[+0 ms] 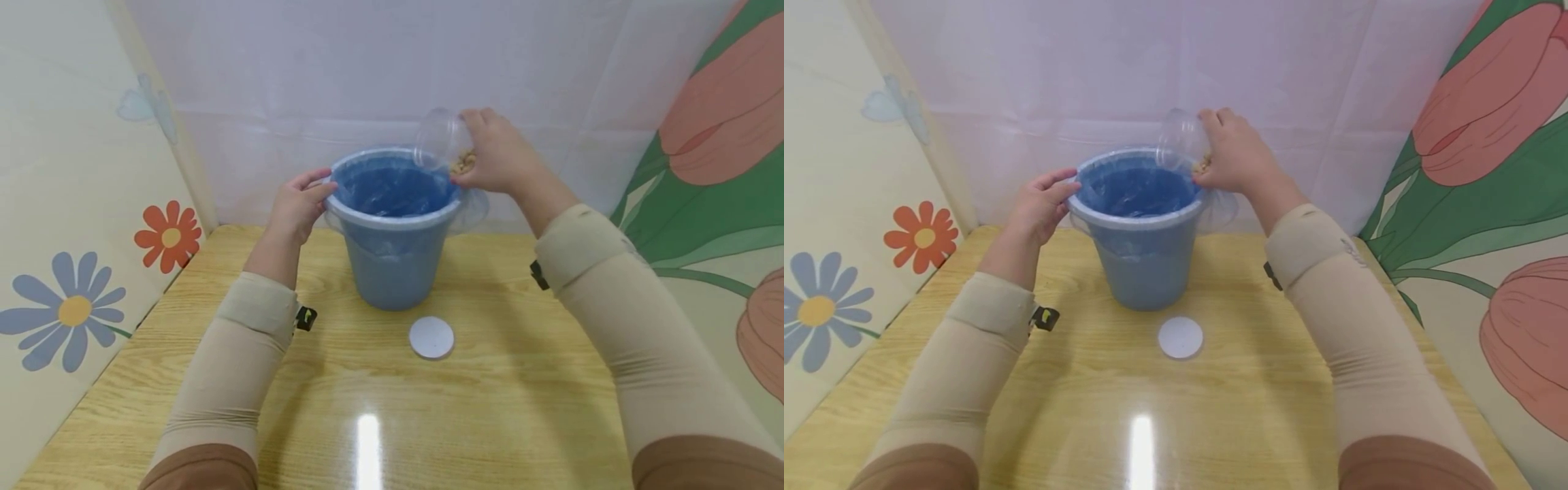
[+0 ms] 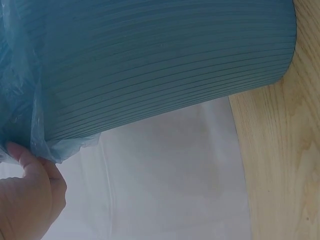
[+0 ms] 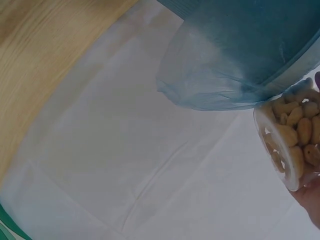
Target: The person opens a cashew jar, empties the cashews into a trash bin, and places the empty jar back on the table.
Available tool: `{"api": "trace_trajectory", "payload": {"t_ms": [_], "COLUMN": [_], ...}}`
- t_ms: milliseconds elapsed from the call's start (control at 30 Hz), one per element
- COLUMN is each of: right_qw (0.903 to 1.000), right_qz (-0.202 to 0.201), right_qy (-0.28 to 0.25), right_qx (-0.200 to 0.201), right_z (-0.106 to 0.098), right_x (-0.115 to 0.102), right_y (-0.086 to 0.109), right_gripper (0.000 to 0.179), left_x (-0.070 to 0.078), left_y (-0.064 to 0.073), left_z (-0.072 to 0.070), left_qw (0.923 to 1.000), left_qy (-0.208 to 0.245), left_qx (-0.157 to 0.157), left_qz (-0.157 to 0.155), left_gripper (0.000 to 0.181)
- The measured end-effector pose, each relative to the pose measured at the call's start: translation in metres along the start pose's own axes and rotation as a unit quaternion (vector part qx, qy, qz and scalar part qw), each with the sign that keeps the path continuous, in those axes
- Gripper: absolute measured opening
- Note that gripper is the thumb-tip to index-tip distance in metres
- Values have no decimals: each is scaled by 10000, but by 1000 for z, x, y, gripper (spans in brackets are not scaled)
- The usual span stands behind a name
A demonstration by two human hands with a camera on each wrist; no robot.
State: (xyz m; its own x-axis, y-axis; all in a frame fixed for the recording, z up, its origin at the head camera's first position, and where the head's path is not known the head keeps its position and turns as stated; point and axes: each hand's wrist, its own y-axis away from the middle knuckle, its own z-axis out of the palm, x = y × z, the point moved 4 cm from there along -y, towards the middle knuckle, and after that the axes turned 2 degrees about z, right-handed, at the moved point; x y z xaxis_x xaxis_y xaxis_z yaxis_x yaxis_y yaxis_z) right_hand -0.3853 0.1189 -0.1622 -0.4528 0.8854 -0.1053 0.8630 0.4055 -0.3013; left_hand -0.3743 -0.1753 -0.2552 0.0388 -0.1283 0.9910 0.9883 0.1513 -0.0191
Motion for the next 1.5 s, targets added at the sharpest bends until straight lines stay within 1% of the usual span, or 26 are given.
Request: {"api": "trace_trajectory", "payload": {"t_ms": [67,200,400,533,667,867,1067,1167,1300,1400,1500], "right_qw": [9998,9971,9886,9825,9799,9782,9767,9719,9614,9580,9571], "right_qz": [-56,-210,-405,-413,-408,-456,-532,-668,-865,-949,-1026], "right_qy": [173,731,1445,1816,1954,2028,2080,2256,2610,2701,2705], "right_qx": [26,47,76,20,-7,-37,-52,20,111,137,168], "right_z": [0,0,0,2,2,3,3,3,3,3,3], "right_x": [-1,-4,-7,-7,-8,-11,-13,-15,-18,-20,-21], "right_y": [0,-1,0,-1,-3,-3,-3,-3,-2,-2,-2], "right_gripper": [101,98,95,95,96,97,98,94,86,84,81], "left_x": [0,0,0,-1,-1,0,0,0,1,1,1], "left_y": [0,0,1,0,-1,-1,-1,-1,0,1,0], "left_z": [0,0,1,2,2,1,-1,-1,-1,0,1], "left_qw": [10000,10000,10000,9999,9999,9999,9998,9997,9998,9999,10000], "left_qy": [6,-42,-79,-148,-149,-89,-178,-216,-174,-113,-55], "left_qx": [-3,-3,-16,-18,-11,-3,33,40,21,-17,-52], "left_qz": [-4,-31,-31,-9,-23,-62,-78,-86,-52,7,43], "left_gripper": [41,41,41,41,41,41,40,40,41,41,42]}}
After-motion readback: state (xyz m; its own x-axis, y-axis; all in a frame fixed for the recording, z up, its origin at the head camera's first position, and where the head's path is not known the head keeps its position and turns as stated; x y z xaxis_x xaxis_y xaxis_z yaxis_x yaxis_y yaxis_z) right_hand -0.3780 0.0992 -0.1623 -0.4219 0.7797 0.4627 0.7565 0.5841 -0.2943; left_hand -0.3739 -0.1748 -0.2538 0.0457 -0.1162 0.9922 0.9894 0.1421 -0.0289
